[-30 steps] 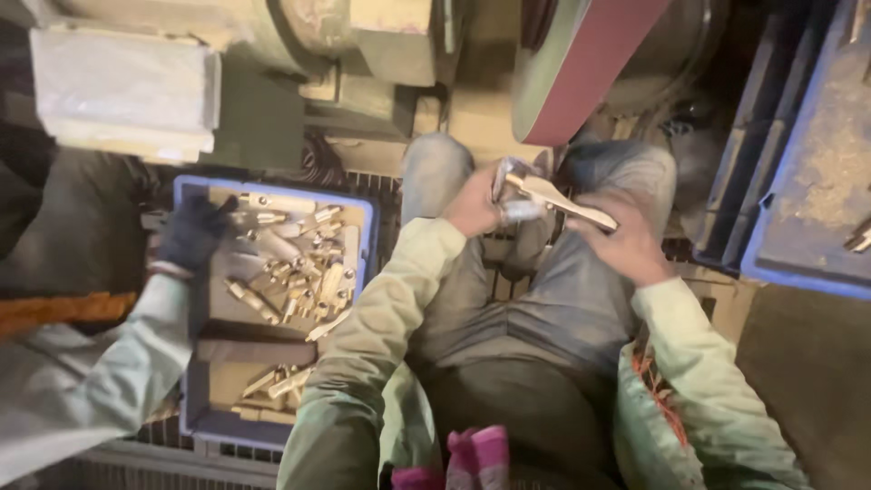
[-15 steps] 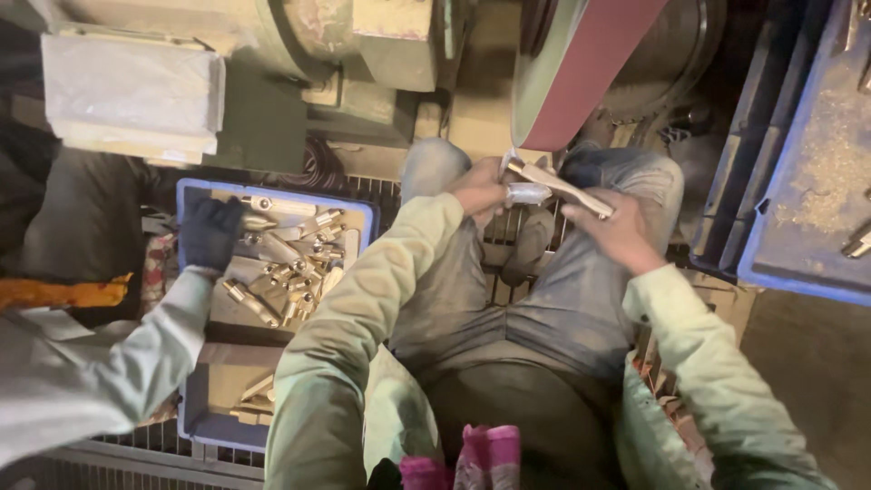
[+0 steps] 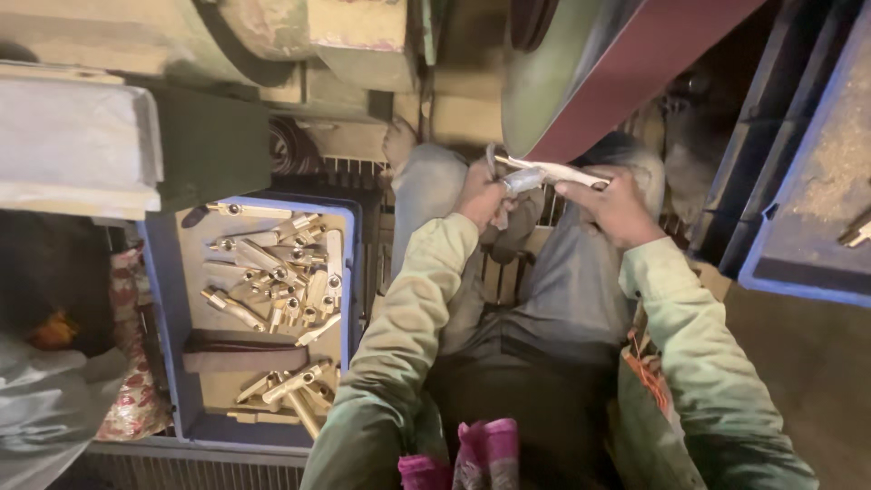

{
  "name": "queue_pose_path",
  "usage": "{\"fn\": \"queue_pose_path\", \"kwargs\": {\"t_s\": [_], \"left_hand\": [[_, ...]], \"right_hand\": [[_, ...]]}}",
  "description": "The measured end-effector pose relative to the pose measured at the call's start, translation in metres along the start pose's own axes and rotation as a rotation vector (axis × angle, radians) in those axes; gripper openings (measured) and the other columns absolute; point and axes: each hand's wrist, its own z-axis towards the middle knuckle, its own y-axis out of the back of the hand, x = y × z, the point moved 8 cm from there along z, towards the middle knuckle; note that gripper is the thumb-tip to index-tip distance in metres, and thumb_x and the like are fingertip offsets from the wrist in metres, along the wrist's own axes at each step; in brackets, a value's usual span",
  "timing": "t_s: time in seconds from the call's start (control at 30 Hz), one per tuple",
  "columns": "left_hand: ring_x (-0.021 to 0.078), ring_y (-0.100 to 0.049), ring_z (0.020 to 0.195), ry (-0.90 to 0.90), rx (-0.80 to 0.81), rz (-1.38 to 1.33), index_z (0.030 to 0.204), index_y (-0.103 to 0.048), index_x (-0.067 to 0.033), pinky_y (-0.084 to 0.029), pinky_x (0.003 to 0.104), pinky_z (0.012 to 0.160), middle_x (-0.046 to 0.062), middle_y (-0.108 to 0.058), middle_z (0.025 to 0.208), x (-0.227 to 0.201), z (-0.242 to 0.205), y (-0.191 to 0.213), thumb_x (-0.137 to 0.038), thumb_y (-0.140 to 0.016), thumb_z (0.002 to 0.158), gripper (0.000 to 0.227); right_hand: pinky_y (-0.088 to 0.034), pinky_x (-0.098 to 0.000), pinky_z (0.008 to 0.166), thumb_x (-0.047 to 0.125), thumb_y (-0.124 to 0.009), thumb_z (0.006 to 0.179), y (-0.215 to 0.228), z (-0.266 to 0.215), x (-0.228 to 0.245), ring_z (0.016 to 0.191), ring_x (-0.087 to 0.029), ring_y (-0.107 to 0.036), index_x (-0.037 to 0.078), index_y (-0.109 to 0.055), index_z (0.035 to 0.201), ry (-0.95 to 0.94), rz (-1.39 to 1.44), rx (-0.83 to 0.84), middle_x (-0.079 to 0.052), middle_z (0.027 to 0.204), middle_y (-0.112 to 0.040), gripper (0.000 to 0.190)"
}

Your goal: The person sits on the floor and repeatedly picks up small brass-colored metal parts from a blue bin. They press each part against a rotating belt grinder to smooth or shape it, then place the finished part into a second bin to the right.

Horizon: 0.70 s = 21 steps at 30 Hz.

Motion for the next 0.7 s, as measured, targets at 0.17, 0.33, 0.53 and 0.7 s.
{"fn": "queue_pose_path", "kwargs": {"t_s": [0.17,0.33,0.53,0.7], "left_hand": [[0.0125,-0.056,0.049,0.027,-0.022,0.035,0.098,-0.066,0.0028,-0.036,0.029,0.036,0.008,-0.064,0.069,-0.030,-0.020,-0.001,0.001,-0.064,0.086,0.012],[0.0135,-0.057,0.048,0.037,-0.084,-0.006,0.098,-0.062,0.0051,-0.036,0.030,0.034,0.008,-0.063,0.069,-0.038,-0.025,0.012,0.003,-0.061,0.084,0.014],[0.0169,-0.056,0.047,0.100,-0.095,-0.033,0.099,-0.055,0.0077,-0.037,0.033,0.033,0.013,-0.059,0.068,-0.001,-0.010,0.021,0.007,-0.056,0.083,0.016],[0.0167,-0.058,0.052,-0.020,-0.021,-0.059,0.100,-0.060,0.0086,-0.046,0.032,0.043,0.013,-0.063,0.074,0.010,0.013,0.007,0.009,-0.057,0.081,0.019]], "right_hand": [[-0.038,-0.0279,0.035,0.010,-0.072,0.091,-0.012,0.003,0.012,0.042,-0.007,-0.044,-0.001,-0.072,0.112,-0.009,-0.011,0.045,0.001,0.073,-0.066,0.023],[-0.039,-0.0277,0.037,0.006,-0.076,0.091,-0.024,0.013,0.010,0.043,-0.007,-0.044,0.000,-0.069,0.111,-0.038,0.099,0.058,0.000,0.071,-0.058,0.023],[-0.040,-0.0272,0.039,0.006,-0.075,0.090,-0.018,0.017,0.001,0.047,-0.005,-0.045,0.002,-0.071,0.114,-0.017,0.074,0.074,0.003,0.075,-0.062,0.025],[-0.037,-0.0295,0.038,0.013,-0.074,0.093,-0.002,0.011,-0.003,0.045,-0.008,-0.041,0.001,-0.075,0.111,-0.016,-0.004,0.063,0.001,0.064,-0.051,0.022]]}}
